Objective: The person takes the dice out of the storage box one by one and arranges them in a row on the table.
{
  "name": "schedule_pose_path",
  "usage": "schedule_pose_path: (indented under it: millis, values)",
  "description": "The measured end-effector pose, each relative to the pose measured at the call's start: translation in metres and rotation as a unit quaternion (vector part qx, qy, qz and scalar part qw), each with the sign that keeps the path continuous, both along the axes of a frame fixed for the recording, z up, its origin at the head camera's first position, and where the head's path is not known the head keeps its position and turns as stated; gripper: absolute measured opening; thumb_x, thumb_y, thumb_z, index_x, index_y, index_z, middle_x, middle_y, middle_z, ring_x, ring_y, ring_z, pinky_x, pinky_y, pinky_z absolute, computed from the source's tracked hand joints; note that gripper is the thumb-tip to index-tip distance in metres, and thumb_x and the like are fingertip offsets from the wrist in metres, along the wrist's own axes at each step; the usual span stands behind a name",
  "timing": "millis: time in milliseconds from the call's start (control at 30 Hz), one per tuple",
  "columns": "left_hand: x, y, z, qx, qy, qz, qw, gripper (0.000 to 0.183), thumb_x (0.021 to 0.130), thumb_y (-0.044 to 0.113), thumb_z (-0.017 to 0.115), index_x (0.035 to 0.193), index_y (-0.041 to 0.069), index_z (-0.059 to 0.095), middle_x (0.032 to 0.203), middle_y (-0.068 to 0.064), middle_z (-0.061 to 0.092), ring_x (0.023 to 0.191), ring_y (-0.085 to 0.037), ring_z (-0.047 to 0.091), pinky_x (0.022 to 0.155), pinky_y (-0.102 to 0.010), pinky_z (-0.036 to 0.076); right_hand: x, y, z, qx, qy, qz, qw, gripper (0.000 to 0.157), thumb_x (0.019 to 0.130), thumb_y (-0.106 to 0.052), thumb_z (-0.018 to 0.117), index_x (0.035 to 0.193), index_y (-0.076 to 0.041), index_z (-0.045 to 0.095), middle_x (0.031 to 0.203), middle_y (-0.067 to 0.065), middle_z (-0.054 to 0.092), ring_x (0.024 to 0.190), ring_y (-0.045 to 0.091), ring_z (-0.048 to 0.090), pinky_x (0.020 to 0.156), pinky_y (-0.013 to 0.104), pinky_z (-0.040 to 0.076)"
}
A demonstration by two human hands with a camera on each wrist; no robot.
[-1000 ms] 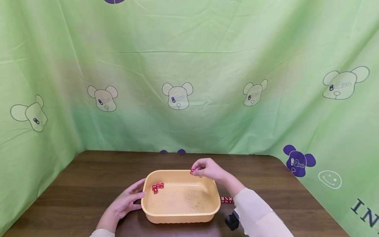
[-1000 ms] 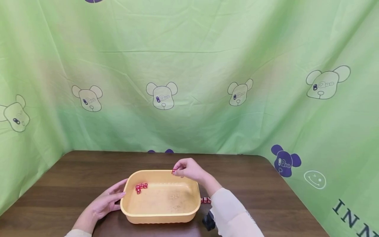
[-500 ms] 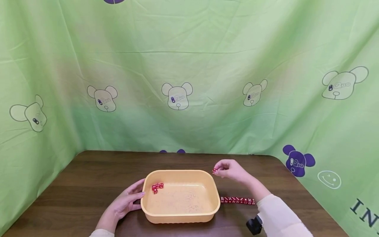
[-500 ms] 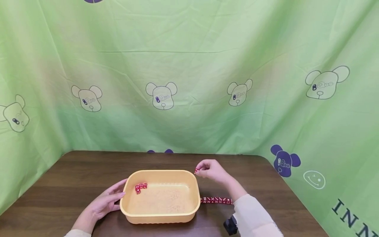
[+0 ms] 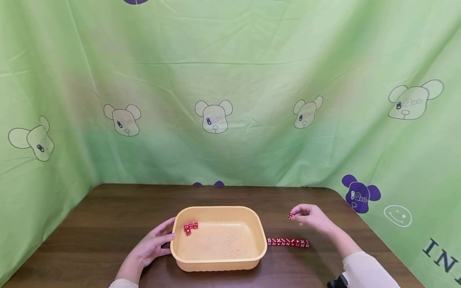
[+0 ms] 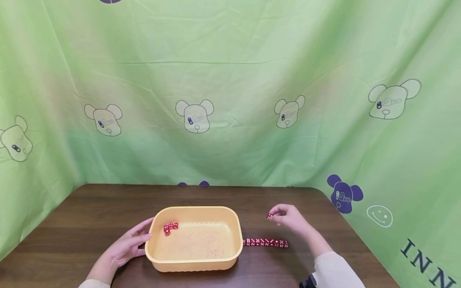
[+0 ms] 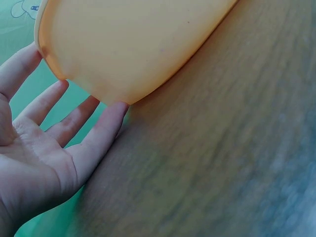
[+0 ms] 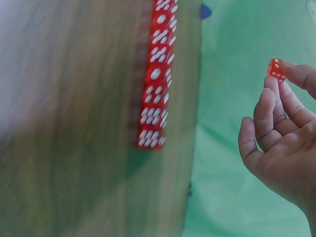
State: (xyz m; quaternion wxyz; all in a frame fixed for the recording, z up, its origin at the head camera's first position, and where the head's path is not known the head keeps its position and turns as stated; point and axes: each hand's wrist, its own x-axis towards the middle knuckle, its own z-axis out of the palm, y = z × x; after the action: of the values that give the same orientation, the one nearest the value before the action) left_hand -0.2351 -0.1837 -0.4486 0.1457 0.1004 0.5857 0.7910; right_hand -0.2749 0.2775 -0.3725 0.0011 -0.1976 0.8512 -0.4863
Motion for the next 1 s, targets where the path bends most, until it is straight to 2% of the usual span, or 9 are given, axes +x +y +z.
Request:
schedule_pose_path:
  millis: [267,467,633,767,1000]
  values:
    - [-0.002,0.000,-0.001,0.001,0.006,-0.005,1.0000,0.063,0.084,0.005,0.052,0.136,0.003,0.018,0.135,-0.023,0.020,0.104,-0.027,0.046,0.076,-0.045,0.043,0.012,0.029,-0.014,-0.019,-0.023,-0.017,0.999,0.023,0.080,-0.003,0.056,0.091,0.017,0.050,0.081,0.015,0.060,0.060,0.012,0.052,0.056,0.030,0.046]
    - [-0.003,0.000,-0.003,-0.003,0.003,-0.003,1.0000,0.060,0.084,0.005,0.051,0.136,0.005,0.020,0.134,-0.022,0.021,0.104,-0.026,0.046,0.077,-0.045,0.043,0.017,0.046,-0.029,-0.021,-0.052,-0.049,0.997,0.026,0.079,-0.005,0.058,0.092,0.017,0.050,0.080,0.014,0.061,0.058,0.013,0.052,0.055,0.027,0.045]
    - [-0.002,-0.001,-0.003,-0.002,0.001,-0.004,1.0000,0.060,0.085,0.006,0.051,0.136,0.005,0.020,0.136,-0.023,0.018,0.104,-0.025,0.046,0.078,-0.045,0.042,0.020,0.054,-0.040,-0.030,-0.082,-0.067,0.994,0.028,0.078,-0.006,0.058,0.092,0.017,0.048,0.077,0.005,0.061,0.056,0.012,0.050,0.054,0.026,0.044]
    - [-0.002,-0.002,-0.003,-0.001,0.001,-0.008,1.0000,0.060,0.085,0.006,0.051,0.136,0.005,0.019,0.136,-0.023,0.017,0.103,-0.026,0.046,0.078,-0.045,0.042,0.022,0.059,-0.047,-0.024,-0.093,-0.069,0.993,0.029,0.078,-0.006,0.058,0.091,0.018,0.047,0.072,-0.002,0.058,0.055,0.011,0.050,0.051,0.024,0.042]
    - [-0.001,-0.001,-0.002,-0.001,-0.006,-0.005,1.0000,0.062,0.084,0.005,0.052,0.136,0.005,0.018,0.135,-0.022,0.019,0.103,-0.026,0.046,0.078,-0.045,0.042,0.025,0.062,-0.053,-0.011,-0.093,-0.064,0.994,0.030,0.077,-0.006,0.059,0.092,0.018,0.047,0.069,0.001,0.057,0.056,0.013,0.051,0.050,0.025,0.042]
